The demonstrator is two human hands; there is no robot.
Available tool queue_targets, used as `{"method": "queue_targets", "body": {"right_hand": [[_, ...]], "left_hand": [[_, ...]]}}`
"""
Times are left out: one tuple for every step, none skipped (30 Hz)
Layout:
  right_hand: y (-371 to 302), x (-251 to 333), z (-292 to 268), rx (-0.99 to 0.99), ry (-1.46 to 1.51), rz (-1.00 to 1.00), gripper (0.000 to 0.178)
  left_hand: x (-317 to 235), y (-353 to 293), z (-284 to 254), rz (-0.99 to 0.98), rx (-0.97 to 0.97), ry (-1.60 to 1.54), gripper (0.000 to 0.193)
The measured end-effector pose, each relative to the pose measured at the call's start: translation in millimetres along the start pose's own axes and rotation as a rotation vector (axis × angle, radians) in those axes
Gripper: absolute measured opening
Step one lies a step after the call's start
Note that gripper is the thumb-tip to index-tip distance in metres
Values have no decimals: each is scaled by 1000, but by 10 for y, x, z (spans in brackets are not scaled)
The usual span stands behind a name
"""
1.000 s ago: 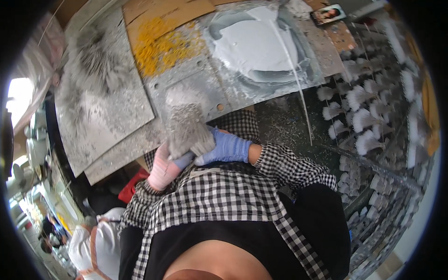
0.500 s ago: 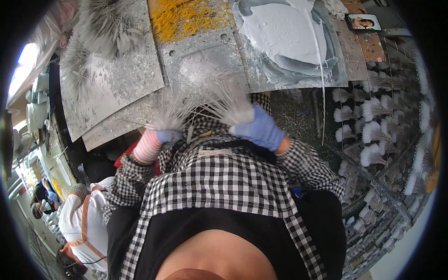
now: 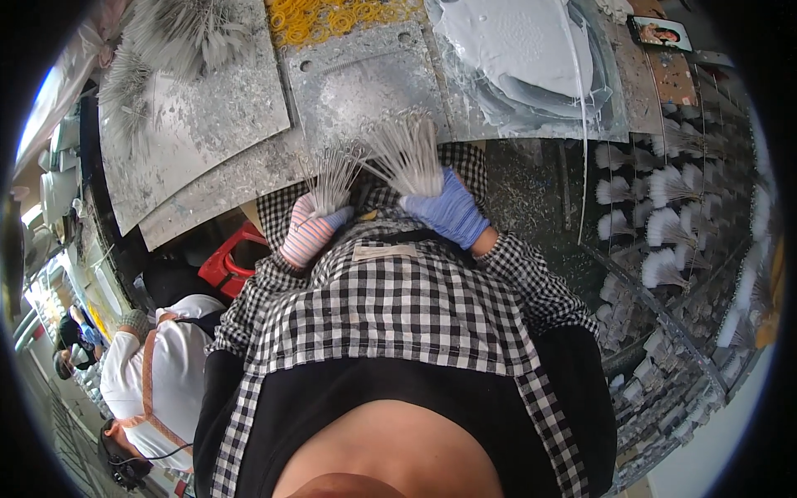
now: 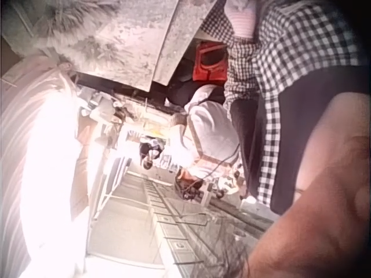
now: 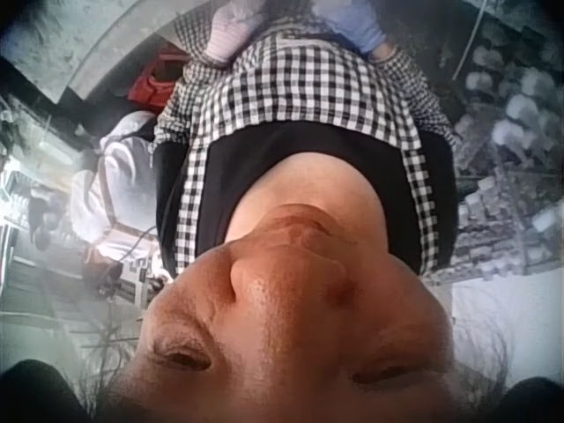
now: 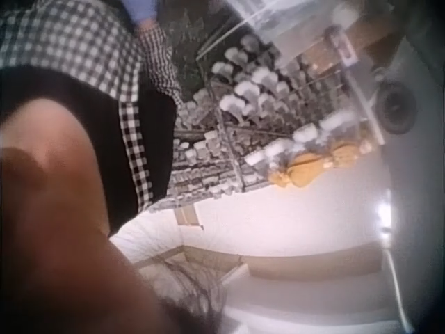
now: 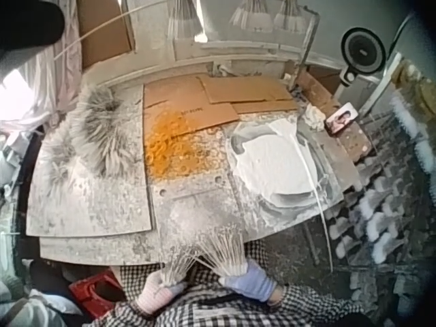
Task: Assembling brush components by inserting bristles into brush heads and dipping them in adhesive.
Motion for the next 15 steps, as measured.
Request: {"method": "queue_targets", "body": {"right_hand": [[-11,40,-49,0,23,58,40],[23,-62,-95,0,20,59,40],[75,-233,-149,-22,-6,18,42],[89,-222,-150,-43,-30,-21,44],[74,-207,-195,-22,-84,-3,47],[53,-165,-259,-23,-85,-4,47],[26,-65,-330,-43,-52,-76,48],[-12,-23,-415,-56,-17,-148,49],[21,-94,-578,-73,-209,-162,47],[-4,-80,-643,-76,-210,-163,47],[-25,-58,-721,-153,-172,-156,46],[-50,-24,-800,-230,-132,-148,45],[-89,33,-883,-272,-179,-158,43],[-122,89,-966,-264,-183,-164,43],[-163,156,-1060,-312,-292,-245,39]], "left_hand": [[98,23,24,-30,12,-35,31],[142,66,62,-55,24,-68,33],[173,117,93,-55,25,-71,33],[152,160,124,-31,26,-60,35],[140,175,140,-7,27,-48,37],[151,163,140,-6,27,-49,37],[173,171,144,-15,39,-28,38],[188,154,153,-27,44,-6,40],[189,147,161,-25,46,-5,40],[191,146,187,-37,83,73,40],[191,148,213,-50,119,153,42],[195,149,240,-62,154,232,43],[160,171,302,26,122,241,41],[322,188,298,29,114,237,41],[610,214,266,47,14,201,40]]}}
Point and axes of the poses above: each hand's wrist, its own y-axis towards the middle knuckle, its own z-axis out of the palm, x = y × z, the point moved 3 cm from there along y, towards the middle knuckle, and after that the axes turned 14 degrees about -x, right-handed, at the moved point
